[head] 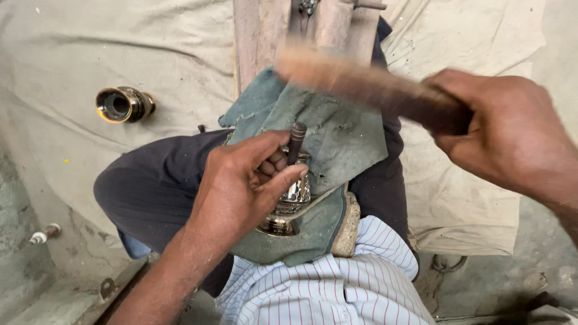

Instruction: The person sits cross-legged on the floor with a small brass pot resting on a cloth pad on their lap. They hold a punch against the pot's surface and repeatedly strike the punch with a wooden mallet, repositioning the punch around the vessel to work the metal.

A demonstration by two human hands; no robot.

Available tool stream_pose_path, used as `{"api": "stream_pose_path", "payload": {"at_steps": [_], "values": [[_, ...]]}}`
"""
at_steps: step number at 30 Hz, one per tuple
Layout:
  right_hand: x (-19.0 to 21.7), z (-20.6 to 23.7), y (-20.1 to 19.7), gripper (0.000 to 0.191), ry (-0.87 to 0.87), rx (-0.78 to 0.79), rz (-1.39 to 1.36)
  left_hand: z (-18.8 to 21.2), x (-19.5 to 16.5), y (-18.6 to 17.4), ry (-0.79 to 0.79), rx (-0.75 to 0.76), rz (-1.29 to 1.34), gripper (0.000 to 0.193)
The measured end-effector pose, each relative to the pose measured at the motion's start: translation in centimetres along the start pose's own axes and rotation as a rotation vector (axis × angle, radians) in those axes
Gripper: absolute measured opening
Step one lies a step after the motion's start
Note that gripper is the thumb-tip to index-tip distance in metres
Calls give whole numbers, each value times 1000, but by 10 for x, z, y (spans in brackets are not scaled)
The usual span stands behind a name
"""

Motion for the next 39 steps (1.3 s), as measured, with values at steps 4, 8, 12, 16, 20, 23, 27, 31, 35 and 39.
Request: {"api": "stream_pose_path", "payload": {"at_steps": [4,8,12,16,20,23,27,31,35,39], "values": [[2,9,-14,29,-241,-334,-467,1,1,1,-20,7,-13,39],[-12,-1,8,31,-70,170,268,3,-5,-1,90,-5,-8,39],[-13,5,6,41,-148,-293,-612,14,-13,-12,182,-137,139,38],[-12,11,9,33,-156,-328,-545,16,-5,-10,131,-82,61,37],[-7,15,-2,33,-153,-290,-300,15,9,-4,20,-41,72,36],[1,21,-9,37,-159,-294,-158,15,10,-4,35,-39,82,36],[6,28,-18,25,-182,-397,-411,14,7,-3,57,-55,47,40],[5,26,-14,30,-194,-279,-93,17,-3,-1,257,-64,-26,40],[-7,25,1,32,39,-142,-402,7,-1,-4,194,-1,-22,42],[-4,23,14,28,-19,90,282,1,2,-4,91,75,-34,42]]}}
Point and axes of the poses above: each hand's wrist, its own z-axis away from the middle knuckle, its own y-axis out of the palm, x = y × z, the point moved 4 cm from there along -z, towards the middle knuckle, and after that the axes turned 5 degrees about z, right-handed, at the moved point
